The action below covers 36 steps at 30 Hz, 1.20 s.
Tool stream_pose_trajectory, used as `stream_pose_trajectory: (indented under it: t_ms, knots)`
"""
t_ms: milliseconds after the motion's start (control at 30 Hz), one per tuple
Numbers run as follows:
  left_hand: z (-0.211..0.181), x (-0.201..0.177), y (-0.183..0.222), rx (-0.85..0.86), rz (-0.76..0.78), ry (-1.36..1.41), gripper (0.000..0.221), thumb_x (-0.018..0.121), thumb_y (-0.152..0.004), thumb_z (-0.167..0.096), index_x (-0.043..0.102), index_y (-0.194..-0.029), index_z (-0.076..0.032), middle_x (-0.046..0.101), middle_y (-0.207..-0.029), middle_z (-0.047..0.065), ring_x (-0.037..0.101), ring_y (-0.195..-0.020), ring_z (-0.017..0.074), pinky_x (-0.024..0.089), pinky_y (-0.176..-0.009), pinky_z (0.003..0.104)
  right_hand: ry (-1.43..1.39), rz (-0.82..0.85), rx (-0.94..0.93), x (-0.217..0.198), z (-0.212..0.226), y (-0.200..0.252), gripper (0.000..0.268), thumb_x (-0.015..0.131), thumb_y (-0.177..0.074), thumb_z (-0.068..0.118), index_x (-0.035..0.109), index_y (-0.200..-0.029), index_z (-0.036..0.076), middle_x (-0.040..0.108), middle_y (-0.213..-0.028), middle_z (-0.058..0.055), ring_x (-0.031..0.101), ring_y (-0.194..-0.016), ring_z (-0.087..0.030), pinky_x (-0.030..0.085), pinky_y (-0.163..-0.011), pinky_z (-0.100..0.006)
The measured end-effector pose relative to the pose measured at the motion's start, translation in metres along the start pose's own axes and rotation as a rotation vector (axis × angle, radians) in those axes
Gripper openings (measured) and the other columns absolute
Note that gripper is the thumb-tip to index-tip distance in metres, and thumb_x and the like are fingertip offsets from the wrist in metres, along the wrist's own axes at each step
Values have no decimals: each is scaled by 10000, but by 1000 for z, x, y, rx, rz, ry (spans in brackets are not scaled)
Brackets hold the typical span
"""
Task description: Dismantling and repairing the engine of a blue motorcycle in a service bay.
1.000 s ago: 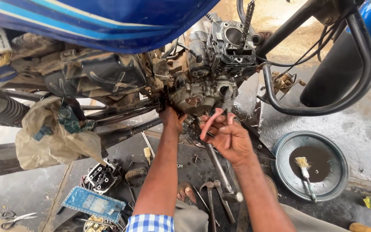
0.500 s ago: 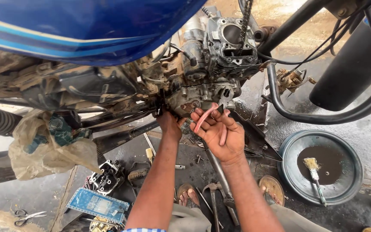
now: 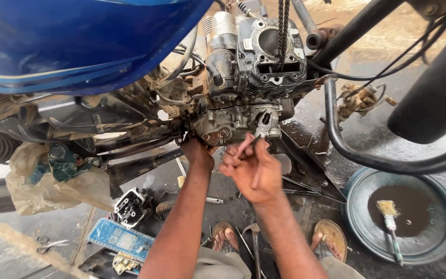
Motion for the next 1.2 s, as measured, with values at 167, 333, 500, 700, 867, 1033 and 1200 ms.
stream_pose_trajectory:
  t_ms: [167, 333, 500, 700, 867, 1033, 1200]
  knots:
    - [-27, 20, 44, -13, -163, 54, 302, 510, -1000, -291, 611, -1257, -168, 708, -1196, 38, 678, -1043, 222, 573, -739, 449, 26, 120, 270, -17, 51, 15, 469, 542, -1075, 491, 674, -1008, 47, 609, -895, -99, 553, -831, -241, 465, -764, -412]
    - [-15, 10, 17, -4, -190, 70, 260, 538, -993, -291, 630, -1222, -209, 718, -1171, -12, 678, -946, 157, 512, -602, 354, 333, 172, 691, -35, 111, 9, 425, 500, -1100, 359, 671, -1171, -24, 705, -1041, -256, 688, -886, -378, 552, -781, -547]
    - [-6, 6, 14, -60, -187, 145, 290, 490, -971, -242, 642, -1216, -202, 724, -1148, -2, 688, -929, 166, 534, -571, 350, 578, 115, 658, -29, 103, 16, 454, 490, -1056, 313, 615, -1260, -73, 687, -1176, -329, 692, -1070, -466, 549, -935, -624]
    - [-24, 20, 38, -24, -213, 157, 300, 490, -992, -220, 634, -1235, -118, 707, -1174, 71, 691, -964, 220, 551, -587, 410, 859, -5, 390, -6, 84, 33, 373, 588, -1017, 220, 587, -1233, -84, 684, -1221, -264, 674, -1143, -394, 541, -1012, -578]
    - [-13, 16, 26, -12, -237, 196, 352, 515, -1031, -302, 622, -1272, -71, 692, -1209, 91, 688, -1013, 247, 578, -653, 448, 1226, -106, 147, 13, 87, 47, 404, 684, -925, 163, 645, -1259, -60, 673, -1157, -190, 648, -1076, -317, 491, -1007, -467]
    - [11, 2, -19, 186, -206, 255, 360, 593, -1047, -283, 664, -1265, -5, 728, -1214, 128, 685, -998, 267, 577, -737, 391, 2631, -321, -480, 47, 84, 56, 386, 712, -826, 163, 703, -1206, 92, 626, -1197, -176, 578, -1133, -331, 424, -955, -505]
    - [-12, 13, 20, 40, -245, 235, 394, 579, -1003, -369, 660, -1224, -53, 731, -1150, 103, 698, -944, 260, 560, -649, 422, 2999, -326, -676, 71, 48, 53, 366, 714, -815, 146, 712, -1176, 89, 586, -1264, -196, 496, -1169, -349, 323, -925, -532]
Point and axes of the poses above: each hand's wrist, its own y-axis away from the middle knuckle, its own x-axis out of the palm, z = x × y, the point moved 8 cm from there along -y, towards the middle knuckle
